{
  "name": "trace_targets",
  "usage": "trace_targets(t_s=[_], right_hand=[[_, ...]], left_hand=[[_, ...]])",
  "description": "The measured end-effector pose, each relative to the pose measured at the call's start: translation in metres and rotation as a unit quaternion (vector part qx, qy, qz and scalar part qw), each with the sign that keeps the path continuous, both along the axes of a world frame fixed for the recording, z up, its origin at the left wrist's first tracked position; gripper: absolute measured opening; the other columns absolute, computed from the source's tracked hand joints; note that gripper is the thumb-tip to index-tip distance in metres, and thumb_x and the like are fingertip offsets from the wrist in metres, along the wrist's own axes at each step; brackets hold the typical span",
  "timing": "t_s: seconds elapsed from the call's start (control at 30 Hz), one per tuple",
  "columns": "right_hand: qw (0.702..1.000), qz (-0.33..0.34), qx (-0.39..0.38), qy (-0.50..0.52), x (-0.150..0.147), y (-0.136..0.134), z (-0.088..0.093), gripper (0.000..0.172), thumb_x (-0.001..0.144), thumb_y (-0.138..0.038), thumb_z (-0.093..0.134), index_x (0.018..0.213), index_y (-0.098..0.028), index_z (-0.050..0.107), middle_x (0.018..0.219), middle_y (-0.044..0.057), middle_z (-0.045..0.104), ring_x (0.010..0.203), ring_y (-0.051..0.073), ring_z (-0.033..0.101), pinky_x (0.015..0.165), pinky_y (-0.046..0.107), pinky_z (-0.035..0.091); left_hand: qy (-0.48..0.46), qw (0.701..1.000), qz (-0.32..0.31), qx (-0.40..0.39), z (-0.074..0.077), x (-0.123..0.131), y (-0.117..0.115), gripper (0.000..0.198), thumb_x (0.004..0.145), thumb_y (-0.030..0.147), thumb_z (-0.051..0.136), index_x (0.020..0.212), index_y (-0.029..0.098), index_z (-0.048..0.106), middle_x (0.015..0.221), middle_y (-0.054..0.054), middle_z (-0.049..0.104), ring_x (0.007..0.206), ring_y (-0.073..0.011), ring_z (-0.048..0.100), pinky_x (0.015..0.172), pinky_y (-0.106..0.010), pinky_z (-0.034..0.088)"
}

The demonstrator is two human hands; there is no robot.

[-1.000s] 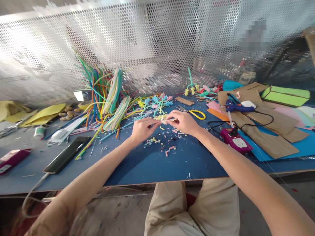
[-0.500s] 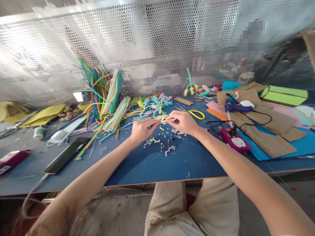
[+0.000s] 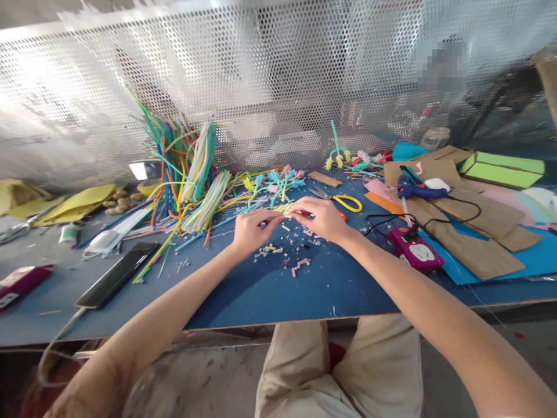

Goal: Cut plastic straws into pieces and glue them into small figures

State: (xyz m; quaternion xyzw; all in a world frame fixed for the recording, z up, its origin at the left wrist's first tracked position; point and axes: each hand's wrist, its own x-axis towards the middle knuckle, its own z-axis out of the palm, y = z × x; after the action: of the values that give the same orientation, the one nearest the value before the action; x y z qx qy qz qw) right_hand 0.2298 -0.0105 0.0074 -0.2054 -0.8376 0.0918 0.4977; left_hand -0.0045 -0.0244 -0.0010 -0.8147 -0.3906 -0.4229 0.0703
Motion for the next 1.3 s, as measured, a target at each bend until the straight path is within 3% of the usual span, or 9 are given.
trace_targets(t_s=[0.27,0.4,0.57,0.8,0.93,1.07,1.3], right_hand=[[0.999,-0.03,0.023,-0.037,0.0,0.002,-0.003,0.03,0.098,-0.021,0.059,0.121,-0.032,0.073,0.127,0.002,0.071,0.115,0.021,0.068,0.103,0.044,0.056],[0.997,-0.033,0.037,-0.067,0.001,0.006,-0.007,0.042,0.095,-0.019,0.06,0.133,-0.035,0.066,0.139,0.005,0.062,0.109,0.02,0.066,0.096,0.045,0.059],[0.995,-0.027,0.054,-0.083,0.0,0.007,-0.007,0.049,0.094,-0.019,0.061,0.14,-0.036,0.06,0.14,0.006,0.058,0.105,0.02,0.064,0.093,0.044,0.058],[0.997,-0.061,0.032,-0.041,0.001,0.0,0.001,0.032,0.098,-0.025,0.059,0.129,-0.031,0.066,0.128,0.007,0.063,0.119,0.025,0.061,0.103,0.047,0.053],[0.997,-0.063,0.035,-0.023,0.001,0.001,0.001,0.022,0.098,-0.03,0.062,0.118,-0.03,0.07,0.117,0.005,0.069,0.112,0.023,0.065,0.102,0.045,0.054],[0.998,-0.055,0.036,-0.007,0.0,0.001,0.001,0.021,0.097,-0.032,0.065,0.116,-0.029,0.071,0.113,0.005,0.072,0.11,0.022,0.067,0.101,0.043,0.054],[0.999,-0.04,0.033,0.004,-0.001,-0.001,0.002,0.023,0.094,-0.034,0.068,0.117,-0.028,0.07,0.113,0.004,0.073,0.112,0.021,0.067,0.102,0.043,0.054]], left_hand=[[-0.024,0.999,-0.004,-0.026,-0.002,0.0,0.002,0.023,0.097,0.042,0.064,0.096,0.025,0.079,0.087,0.001,0.079,0.062,-0.009,0.067,0.059,-0.022,0.047],[-0.016,1.0,-0.003,-0.009,0.0,-0.001,0.002,0.023,0.097,0.042,0.064,0.096,0.024,0.079,0.083,0.001,0.078,0.06,-0.0093,0.066,0.059,-0.022,0.047],[-0.008,1.0,0.002,0.003,0.002,-0.001,0.001,0.023,0.097,0.042,0.064,0.095,0.024,0.079,0.081,0.001,0.078,0.059,-0.009,0.064,0.06,-0.023,0.046],[-0.015,1.0,-0.009,0.004,0.003,-0.003,0.001,0.021,0.097,0.039,0.064,0.099,0.025,0.078,0.09,0.0,0.08,0.065,-0.0093,0.068,0.06,-0.022,0.048],[-0.012,1.0,-0.018,0.018,0.003,-0.005,0.001,0.018,0.097,0.037,0.064,0.1,0.026,0.078,0.096,0.0,0.08,0.077,-0.0118,0.074,0.067,-0.022,0.052],[-0.007,0.999,-0.032,0.04,0.004,-0.005,-0.001,0.014,0.096,0.033,0.066,0.099,0.026,0.078,0.098,0.001,0.08,0.086,-0.0136,0.076,0.075,-0.023,0.056],[-0.006,0.998,-0.029,0.048,0.007,-0.003,-0.003,0.016,0.097,0.034,0.065,0.099,0.026,0.078,0.096,0.0,0.08,0.083,-0.0131,0.076,0.073,-0.023,0.055]])
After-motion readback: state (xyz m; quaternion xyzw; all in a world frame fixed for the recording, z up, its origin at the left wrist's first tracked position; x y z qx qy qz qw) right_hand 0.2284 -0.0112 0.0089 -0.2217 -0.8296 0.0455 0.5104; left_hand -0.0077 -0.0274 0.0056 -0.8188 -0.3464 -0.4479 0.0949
